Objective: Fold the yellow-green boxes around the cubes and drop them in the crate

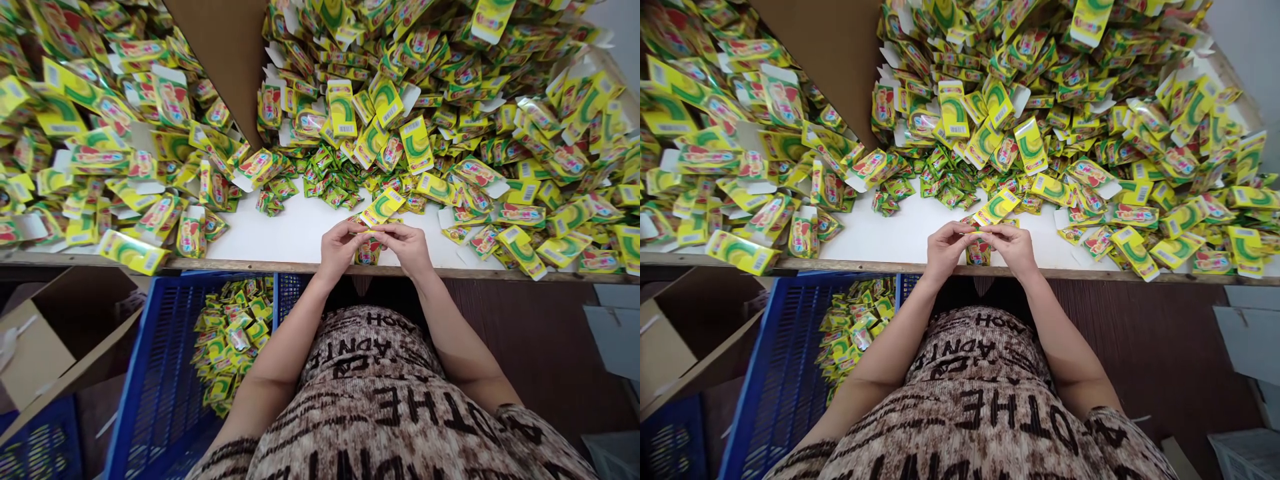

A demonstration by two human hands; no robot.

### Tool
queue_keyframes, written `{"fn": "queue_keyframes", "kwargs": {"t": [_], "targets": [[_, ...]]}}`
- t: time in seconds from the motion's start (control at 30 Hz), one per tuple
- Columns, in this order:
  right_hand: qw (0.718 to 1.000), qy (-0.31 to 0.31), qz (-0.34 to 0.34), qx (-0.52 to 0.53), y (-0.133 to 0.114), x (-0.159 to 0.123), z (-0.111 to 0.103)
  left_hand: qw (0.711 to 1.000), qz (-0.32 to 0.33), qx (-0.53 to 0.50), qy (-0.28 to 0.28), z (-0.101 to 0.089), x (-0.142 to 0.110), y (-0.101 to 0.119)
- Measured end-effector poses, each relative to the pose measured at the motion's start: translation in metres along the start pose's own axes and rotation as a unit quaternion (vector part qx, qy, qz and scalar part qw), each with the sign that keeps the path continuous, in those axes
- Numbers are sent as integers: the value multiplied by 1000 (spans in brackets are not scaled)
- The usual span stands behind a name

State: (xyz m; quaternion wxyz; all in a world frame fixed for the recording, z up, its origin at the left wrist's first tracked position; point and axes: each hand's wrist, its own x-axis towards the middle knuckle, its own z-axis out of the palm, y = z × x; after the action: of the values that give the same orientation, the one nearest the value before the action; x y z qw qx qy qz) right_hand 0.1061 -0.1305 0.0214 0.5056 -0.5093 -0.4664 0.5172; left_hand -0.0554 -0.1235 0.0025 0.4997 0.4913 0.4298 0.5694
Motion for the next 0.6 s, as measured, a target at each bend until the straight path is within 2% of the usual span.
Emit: {"fn": "queue_keyframes", "kwargs": {"t": [0.2, 0.3, 0.43, 0.53, 0.6], "targets": [[999, -3, -26, -33, -1, 3, -3, 998, 25, 45, -33, -3, 4, 4], [997, -26, -59, -45, 1, 4, -7, 991, 70, 94, -57, -6, 6, 5], [984, -33, -135, -109, 5, 4, -12, 980, 126, 118, -99, -15, 5, 0], [966, -23, -197, -168, 10, -3, -9, 978, 127, 118, -118, -22, 0, -5], [953, 7, -226, -200, 14, -12, -4, 978, 114, 121, -126, -23, -2, -8]]}}
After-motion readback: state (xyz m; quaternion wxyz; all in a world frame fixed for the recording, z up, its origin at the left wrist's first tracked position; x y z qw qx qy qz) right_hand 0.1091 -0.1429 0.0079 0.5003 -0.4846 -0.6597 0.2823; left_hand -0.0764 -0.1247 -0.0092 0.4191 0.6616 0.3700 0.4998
